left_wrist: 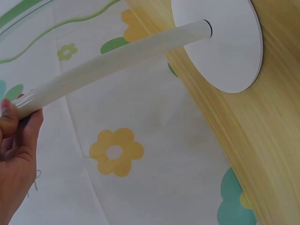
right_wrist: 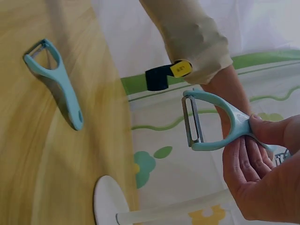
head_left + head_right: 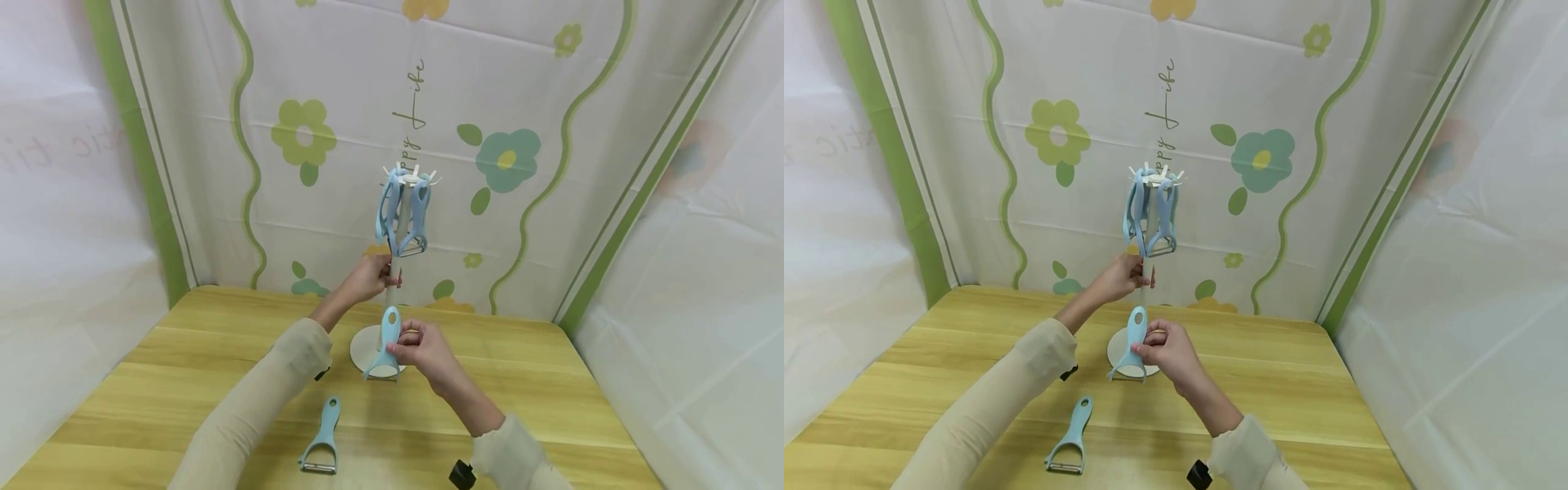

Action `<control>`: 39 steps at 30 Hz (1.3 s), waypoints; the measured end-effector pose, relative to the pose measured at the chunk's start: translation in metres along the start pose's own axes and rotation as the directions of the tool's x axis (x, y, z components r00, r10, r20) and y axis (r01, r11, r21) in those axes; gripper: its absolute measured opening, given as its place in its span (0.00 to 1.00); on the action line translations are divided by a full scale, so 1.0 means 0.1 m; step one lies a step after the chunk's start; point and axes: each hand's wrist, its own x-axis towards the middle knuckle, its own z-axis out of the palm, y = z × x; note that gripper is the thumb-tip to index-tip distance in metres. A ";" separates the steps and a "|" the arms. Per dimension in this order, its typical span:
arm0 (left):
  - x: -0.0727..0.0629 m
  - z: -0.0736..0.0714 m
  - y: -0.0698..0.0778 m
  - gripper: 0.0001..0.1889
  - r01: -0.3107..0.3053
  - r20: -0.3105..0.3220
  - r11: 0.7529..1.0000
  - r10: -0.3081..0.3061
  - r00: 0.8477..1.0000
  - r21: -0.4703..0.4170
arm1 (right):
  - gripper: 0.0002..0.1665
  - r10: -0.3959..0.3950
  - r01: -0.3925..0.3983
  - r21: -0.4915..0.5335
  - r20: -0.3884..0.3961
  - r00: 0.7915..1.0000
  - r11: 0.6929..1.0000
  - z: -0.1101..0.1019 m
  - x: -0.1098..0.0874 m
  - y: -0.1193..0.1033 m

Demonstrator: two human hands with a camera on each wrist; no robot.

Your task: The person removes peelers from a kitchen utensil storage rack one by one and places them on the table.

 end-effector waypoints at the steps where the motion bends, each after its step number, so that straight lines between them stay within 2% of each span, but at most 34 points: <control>1: 0.00 0.00 0.00 0.06 -0.002 0.000 1.000 0.002 1.000 0.000 | 0.11 0.006 -0.006 -0.005 0.005 1.000 1.000 0.01 -0.01 0.02; 10: 0.02 -0.01 0.05 0.08 0.001 0.008 0.999 0.000 1.000 -0.048 | 0.13 0.040 -0.040 -0.002 0.056 0.998 0.999 0.10 -0.09 0.19; 20: 0.02 -0.01 0.05 0.07 0.011 0.009 0.999 -0.010 1.000 -0.041 | 0.12 0.112 -0.112 -0.003 0.089 0.990 0.994 0.21 -0.17 0.44; 30: 0.02 0.01 0.04 0.08 0.042 0.033 0.998 -0.041 0.999 -0.038 | 0.13 0.169 -0.173 0.030 0.102 0.980 0.984 0.30 -0.30 0.75; 39: 0.01 0.00 0.02 0.08 0.062 0.034 0.998 -0.061 0.998 -0.031 | 0.13 0.232 -0.232 -0.007 0.095 0.968 0.973 0.38 -0.35 0.96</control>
